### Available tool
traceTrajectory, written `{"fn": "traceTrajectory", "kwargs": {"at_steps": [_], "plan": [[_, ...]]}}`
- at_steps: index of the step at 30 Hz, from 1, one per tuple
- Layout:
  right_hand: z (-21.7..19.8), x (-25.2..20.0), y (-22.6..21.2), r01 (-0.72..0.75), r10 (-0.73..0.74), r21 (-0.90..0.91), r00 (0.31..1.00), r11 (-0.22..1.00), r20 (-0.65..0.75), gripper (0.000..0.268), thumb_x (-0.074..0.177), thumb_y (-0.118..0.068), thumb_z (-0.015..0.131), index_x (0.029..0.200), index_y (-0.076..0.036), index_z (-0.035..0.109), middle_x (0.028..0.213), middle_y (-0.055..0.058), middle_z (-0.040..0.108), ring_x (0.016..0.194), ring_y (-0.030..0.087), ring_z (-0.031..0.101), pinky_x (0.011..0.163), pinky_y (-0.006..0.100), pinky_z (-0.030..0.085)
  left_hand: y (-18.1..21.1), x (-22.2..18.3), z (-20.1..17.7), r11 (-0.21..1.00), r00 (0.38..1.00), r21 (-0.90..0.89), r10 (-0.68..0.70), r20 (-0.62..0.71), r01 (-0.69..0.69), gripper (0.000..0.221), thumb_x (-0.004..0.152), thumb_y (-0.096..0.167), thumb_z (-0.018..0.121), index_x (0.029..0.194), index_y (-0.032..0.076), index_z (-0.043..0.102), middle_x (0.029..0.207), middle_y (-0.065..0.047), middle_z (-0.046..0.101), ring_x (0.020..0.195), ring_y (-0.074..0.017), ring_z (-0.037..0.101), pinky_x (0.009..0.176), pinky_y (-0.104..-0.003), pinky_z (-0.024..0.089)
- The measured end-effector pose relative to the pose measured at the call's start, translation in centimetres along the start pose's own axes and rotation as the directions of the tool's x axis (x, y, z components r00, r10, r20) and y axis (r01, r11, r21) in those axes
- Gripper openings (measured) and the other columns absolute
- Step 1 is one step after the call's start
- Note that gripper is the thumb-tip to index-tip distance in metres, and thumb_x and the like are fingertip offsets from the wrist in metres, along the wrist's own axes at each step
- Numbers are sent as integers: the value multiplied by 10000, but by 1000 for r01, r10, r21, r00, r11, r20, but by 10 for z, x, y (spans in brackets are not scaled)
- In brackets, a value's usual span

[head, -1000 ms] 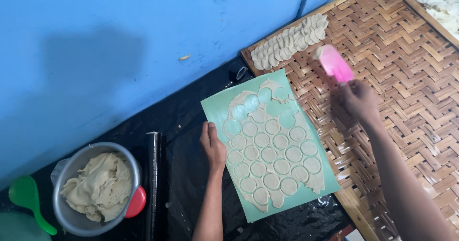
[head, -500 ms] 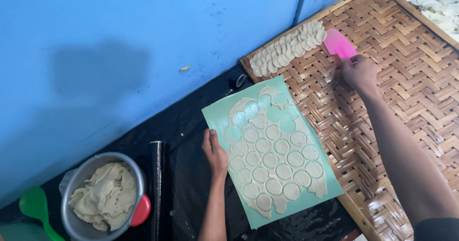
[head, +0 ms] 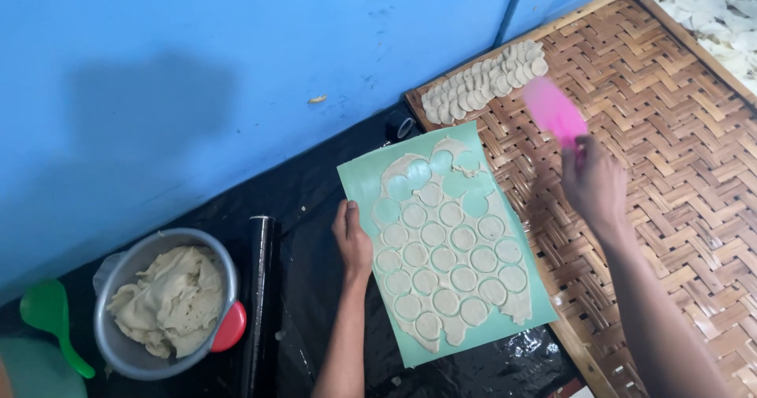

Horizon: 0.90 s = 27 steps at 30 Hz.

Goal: Rolling out dough and cutting small circular shapes using a circular mold.

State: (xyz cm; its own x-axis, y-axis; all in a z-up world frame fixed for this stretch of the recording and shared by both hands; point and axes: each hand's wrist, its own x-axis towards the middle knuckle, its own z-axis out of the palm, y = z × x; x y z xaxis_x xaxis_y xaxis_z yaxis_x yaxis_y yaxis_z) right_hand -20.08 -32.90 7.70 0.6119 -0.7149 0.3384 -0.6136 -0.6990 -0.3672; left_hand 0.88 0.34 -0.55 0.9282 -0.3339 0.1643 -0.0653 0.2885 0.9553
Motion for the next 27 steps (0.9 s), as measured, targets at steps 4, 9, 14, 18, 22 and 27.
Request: {"fn": "traceTrajectory", "kwargs": {"at_steps": [4,9,14,18,22,27], "plan": [[-24,-59,-50,-24,13,76,989,997,146,356,1082,-285,569,1186,47,644,758,186,710,553,264,685,484,405,539,1,15,-27,999,998,48,14,-61,-11,327,1096,233,432,932,-23,552,815,-40,553,762,-129,481,716,-322,417],[-27,-107,-96,64,-99,118,941,991,324,353,974,-292,629,1187,-14,670,736,214,725,561,309,724,540,437,558,8,25,-74,966,991,254,72,-116,-41,313,1102,213,458,919,-28,538,779,-46,491,750,-137,437,692,-335,382],[-12,-123,-124,182,-214,125,918,975,335,339,969,-315,629,1156,-35,671,811,223,736,674,390,730,574,490,561,27,18,-73,945,985,325,93,-147,-40,294,1085,212,442,947,-21,557,773,-74,546,717,-145,494,678,-341,403],[-13,-117,-153,164,-179,70,918,984,355,338,996,-353,598,1112,-41,656,856,213,743,680,412,723,557,520,548,26,18,-74,932,983,361,89,-160,-26,296,1086,213,431,962,-19,567,743,-95,549,674,-156,492,640,-353,394],[2,-109,-156,129,-125,19,893,991,433,358,996,-355,588,1164,-42,638,790,230,726,651,417,718,561,528,549,25,17,-73,931,985,364,98,-139,-41,308,1107,208,422,950,-22,552,754,-101,538,690,-165,486,654,-355,401],[18,-97,-161,263,-268,64,901,963,342,316,1004,-317,608,1099,-19,648,793,242,716,691,446,704,585,542,538,25,18,-75,930,987,366,82,-141,-25,304,1099,204,418,961,-20,570,756,-105,553,684,-172,507,648,-356,411]]}}
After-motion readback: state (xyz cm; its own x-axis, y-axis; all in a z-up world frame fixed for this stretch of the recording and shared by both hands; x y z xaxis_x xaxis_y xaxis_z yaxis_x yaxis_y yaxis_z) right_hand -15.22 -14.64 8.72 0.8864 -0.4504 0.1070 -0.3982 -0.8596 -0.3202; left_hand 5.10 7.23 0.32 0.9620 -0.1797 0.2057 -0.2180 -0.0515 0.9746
